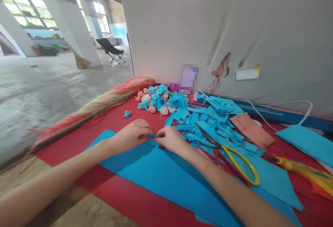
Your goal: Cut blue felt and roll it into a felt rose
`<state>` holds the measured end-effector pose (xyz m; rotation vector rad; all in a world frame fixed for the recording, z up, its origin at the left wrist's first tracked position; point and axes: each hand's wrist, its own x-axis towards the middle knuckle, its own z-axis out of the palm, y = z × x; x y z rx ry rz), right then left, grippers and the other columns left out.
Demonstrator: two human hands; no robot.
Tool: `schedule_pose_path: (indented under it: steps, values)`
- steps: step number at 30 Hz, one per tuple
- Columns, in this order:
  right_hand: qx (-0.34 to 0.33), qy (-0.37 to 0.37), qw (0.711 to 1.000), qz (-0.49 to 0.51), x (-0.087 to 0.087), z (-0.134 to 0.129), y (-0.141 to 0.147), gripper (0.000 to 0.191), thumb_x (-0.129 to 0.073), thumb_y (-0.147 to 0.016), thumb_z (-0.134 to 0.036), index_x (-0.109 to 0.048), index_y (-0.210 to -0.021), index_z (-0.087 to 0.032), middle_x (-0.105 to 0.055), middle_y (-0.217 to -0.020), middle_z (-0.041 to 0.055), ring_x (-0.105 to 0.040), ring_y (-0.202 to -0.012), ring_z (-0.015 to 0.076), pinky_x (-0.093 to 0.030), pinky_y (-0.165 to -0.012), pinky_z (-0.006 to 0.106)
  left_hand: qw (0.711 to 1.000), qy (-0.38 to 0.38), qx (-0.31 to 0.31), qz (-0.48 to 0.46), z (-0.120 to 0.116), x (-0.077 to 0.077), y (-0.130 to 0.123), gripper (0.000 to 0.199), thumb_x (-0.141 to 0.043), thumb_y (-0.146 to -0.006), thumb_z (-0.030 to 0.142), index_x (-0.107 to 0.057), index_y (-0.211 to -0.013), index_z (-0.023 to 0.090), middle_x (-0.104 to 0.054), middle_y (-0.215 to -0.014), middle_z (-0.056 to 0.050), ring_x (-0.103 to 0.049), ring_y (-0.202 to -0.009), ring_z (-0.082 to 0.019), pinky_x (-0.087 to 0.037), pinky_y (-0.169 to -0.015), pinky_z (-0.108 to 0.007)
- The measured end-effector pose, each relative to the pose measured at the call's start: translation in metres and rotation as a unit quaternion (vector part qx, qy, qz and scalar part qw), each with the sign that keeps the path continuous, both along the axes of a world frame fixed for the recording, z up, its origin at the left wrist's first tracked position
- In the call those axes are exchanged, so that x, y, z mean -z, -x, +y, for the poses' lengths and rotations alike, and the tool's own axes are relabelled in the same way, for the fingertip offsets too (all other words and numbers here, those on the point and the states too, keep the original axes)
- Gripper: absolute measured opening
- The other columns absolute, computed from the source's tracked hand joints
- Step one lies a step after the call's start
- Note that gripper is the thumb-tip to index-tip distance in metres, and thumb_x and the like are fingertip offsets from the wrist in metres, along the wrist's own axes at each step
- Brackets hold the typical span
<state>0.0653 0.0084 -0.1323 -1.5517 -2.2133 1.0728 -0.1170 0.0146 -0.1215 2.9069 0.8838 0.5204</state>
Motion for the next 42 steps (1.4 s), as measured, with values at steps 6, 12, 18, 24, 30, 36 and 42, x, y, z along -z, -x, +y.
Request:
schedule_pose_path:
  steps: [6,12,18,24,30,36,42]
  values:
    - [-0.069,0.044,0.997,0.006,-0.012,0.003,-0.007,0.023,-0.054,-0.086,-0.031,-0.059,-0.098,-0.012,-0.06,-0.098,0.004,-0.059,-0.083,0.0159,-0.051,-0.07,0.032,0.999,-0.001,0.003,-0.045,-0.001,0.004,0.0,0.015,-0.051,-0.085,0.024,-0.063,-0.08,0.017,-0.066,-0.08,-0.004,-0.06,-0.076,-0.014,-0.042,-0.089,-0.032]
    - [-0.093,0.035,0.995,0.029,-0.034,0.002,-0.02,0.019,-0.052,-0.088,-0.029,-0.059,-0.094,-0.012,-0.061,-0.094,0.0044,-0.06,-0.083,0.0143,-0.051,-0.073,0.033,0.999,-0.018,-0.007,-0.048,-0.002,0.003,0.0,0.016,-0.051,-0.085,0.024,-0.063,-0.094,0.016,-0.069,-0.078,-0.004,-0.062,-0.074,-0.015,-0.035,-0.098,-0.04]
    - [-0.053,-0.037,0.997,0.039,-0.024,-0.006,-0.027,0.019,-0.052,-0.088,-0.029,-0.06,-0.092,-0.013,-0.062,-0.093,0.0039,-0.059,-0.083,0.0143,-0.05,-0.075,0.034,0.998,-0.019,0.007,-0.064,-0.001,0.0,0.0,0.017,-0.05,-0.086,0.023,-0.066,-0.083,0.02,-0.072,-0.08,-0.002,-0.064,-0.074,-0.014,-0.034,-0.1,-0.04]
    - [-0.024,-0.103,0.993,0.044,-0.006,-0.018,-0.027,0.02,-0.052,-0.088,-0.031,-0.059,-0.093,-0.013,-0.062,-0.091,0.0036,-0.059,-0.081,0.0139,-0.05,-0.074,0.034,0.996,-0.001,0.011,-0.094,-0.002,-0.005,-0.001,0.023,-0.051,-0.085,0.028,-0.067,-0.073,0.018,-0.071,-0.089,-0.007,-0.064,-0.084,-0.017,-0.04,-0.094,-0.039]
    - [-0.018,-0.154,0.986,0.06,0.001,-0.023,-0.02,0.019,-0.052,-0.088,-0.03,-0.059,-0.094,-0.013,-0.061,-0.092,0.0037,-0.059,-0.081,0.0139,-0.05,-0.075,0.034,0.995,0.039,0.005,-0.094,-0.004,-0.003,-0.001,0.013,-0.057,-0.081,0.028,-0.064,-0.077,0.018,-0.07,-0.075,-0.001,-0.063,-0.07,-0.012,-0.034,-0.103,-0.041]
    - [0.025,-0.22,0.971,0.09,0.007,-0.032,-0.012,0.02,-0.052,-0.088,-0.028,-0.057,-0.099,-0.014,-0.06,-0.097,0.0046,-0.058,-0.085,0.015,-0.049,-0.077,0.036,0.993,0.052,0.004,-0.102,-0.005,-0.005,0.0,0.012,-0.056,-0.081,0.025,-0.066,-0.075,0.02,-0.072,-0.073,0.001,-0.064,-0.067,-0.012,-0.032,-0.104,-0.042]
    - [0.028,-0.27,0.955,0.117,0.016,-0.039,-0.013,0.016,-0.05,-0.089,-0.024,-0.057,-0.098,-0.014,-0.059,-0.099,0.0047,-0.058,-0.089,0.0155,-0.049,-0.078,0.036,0.991,0.073,0.002,-0.116,-0.006,-0.004,0.002,0.017,-0.056,-0.081,0.026,-0.068,-0.072,0.018,-0.068,-0.1,-0.009,-0.062,-0.094,-0.02,-0.038,-0.098,-0.041]
